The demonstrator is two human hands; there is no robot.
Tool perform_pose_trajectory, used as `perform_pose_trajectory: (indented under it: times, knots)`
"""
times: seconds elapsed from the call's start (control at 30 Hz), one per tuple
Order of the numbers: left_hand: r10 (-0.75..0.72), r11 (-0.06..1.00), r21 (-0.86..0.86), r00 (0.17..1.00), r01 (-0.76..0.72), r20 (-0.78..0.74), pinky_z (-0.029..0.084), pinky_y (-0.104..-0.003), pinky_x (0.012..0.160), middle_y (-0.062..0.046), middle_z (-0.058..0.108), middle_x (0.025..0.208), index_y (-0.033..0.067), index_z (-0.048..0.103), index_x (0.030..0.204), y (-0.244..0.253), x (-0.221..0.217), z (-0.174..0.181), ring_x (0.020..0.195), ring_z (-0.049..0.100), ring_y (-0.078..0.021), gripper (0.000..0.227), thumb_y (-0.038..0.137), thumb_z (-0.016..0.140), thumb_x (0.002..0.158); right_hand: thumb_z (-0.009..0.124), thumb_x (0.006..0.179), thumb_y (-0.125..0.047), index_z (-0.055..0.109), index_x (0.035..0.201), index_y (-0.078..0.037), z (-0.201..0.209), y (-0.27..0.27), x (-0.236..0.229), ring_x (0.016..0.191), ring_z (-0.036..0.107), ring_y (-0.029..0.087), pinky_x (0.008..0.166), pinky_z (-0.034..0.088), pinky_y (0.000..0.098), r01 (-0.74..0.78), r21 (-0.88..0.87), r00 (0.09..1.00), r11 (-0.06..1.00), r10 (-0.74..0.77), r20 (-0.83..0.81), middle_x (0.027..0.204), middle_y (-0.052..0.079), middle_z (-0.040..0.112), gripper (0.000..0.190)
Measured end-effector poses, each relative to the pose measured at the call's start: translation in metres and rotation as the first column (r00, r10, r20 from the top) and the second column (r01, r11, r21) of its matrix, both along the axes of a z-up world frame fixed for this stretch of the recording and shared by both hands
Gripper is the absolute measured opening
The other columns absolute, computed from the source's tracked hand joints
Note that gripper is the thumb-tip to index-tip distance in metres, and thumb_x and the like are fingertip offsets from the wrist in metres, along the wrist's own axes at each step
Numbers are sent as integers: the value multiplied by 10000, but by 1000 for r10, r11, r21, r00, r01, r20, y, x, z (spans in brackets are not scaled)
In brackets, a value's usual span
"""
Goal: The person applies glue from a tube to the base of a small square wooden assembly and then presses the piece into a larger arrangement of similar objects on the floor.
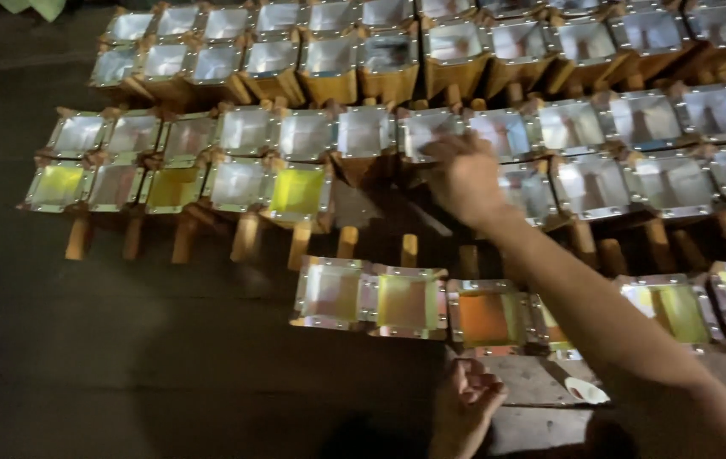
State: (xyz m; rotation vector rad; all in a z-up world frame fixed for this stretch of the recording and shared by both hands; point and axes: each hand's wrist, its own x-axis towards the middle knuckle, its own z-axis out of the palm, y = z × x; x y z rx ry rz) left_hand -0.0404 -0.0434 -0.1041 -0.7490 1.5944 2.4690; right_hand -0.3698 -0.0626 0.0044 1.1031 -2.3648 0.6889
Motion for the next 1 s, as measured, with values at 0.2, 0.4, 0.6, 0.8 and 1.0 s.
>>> perform_pose_trajectory:
  times: [0.2,0.4,0.6,0.8,1.0]
  knots:
    - [-164,955,-240,984,175,67,622,-321,896,-31,764,1099,161,581,1106,-22,-2,54,1051,748,-176,316,329,728,882,517,967,-537,305,1620,-171,-11,-110,-4,1481,248,439,1111,246,627,117,660,965,742,-242,101,1579,112,448,778]
    - [-190,952,-178,939,247,286,493,-244,913,139,793,1043,271,632,1110,-26,-7,64,1030,737,-11,347,333,727,783,661,884,-133,712,920,-190,-24,-127,-6,1624,254,345,1229,79,675,179,839,925,514,-377,34,1105,113,772,85]
    - [-269,941,-173,952,292,145,495,-325,955,91,756,1112,225,570,1167,-30,0,64,1065,713,-67,423,468,689,842,728,801,-48,750,1084,-290,-16,-114,-7,1207,478,269,1085,233,596,329,464,934,822,-356,-33,1190,-79,757,373]
    - [-219,960,-159,972,230,81,607,-288,808,4,797,1080,199,626,1048,-20,5,39,1060,773,-148,316,352,713,785,761,736,-148,777,1088,-250,43,-79,13,1149,487,356,1030,244,622,351,243,904,905,-259,-341,992,-69,780,367]
    - [257,960,-56,943,-275,-212,507,-330,678,-27,701,777,140,661,778,-34,8,41,708,622,-148,122,90,770,756,916,1026,-394,833,1078,-187,156,11,114,1180,531,249,1125,211,446,241,51,810,969,-171,-561,982,-118,825,229]
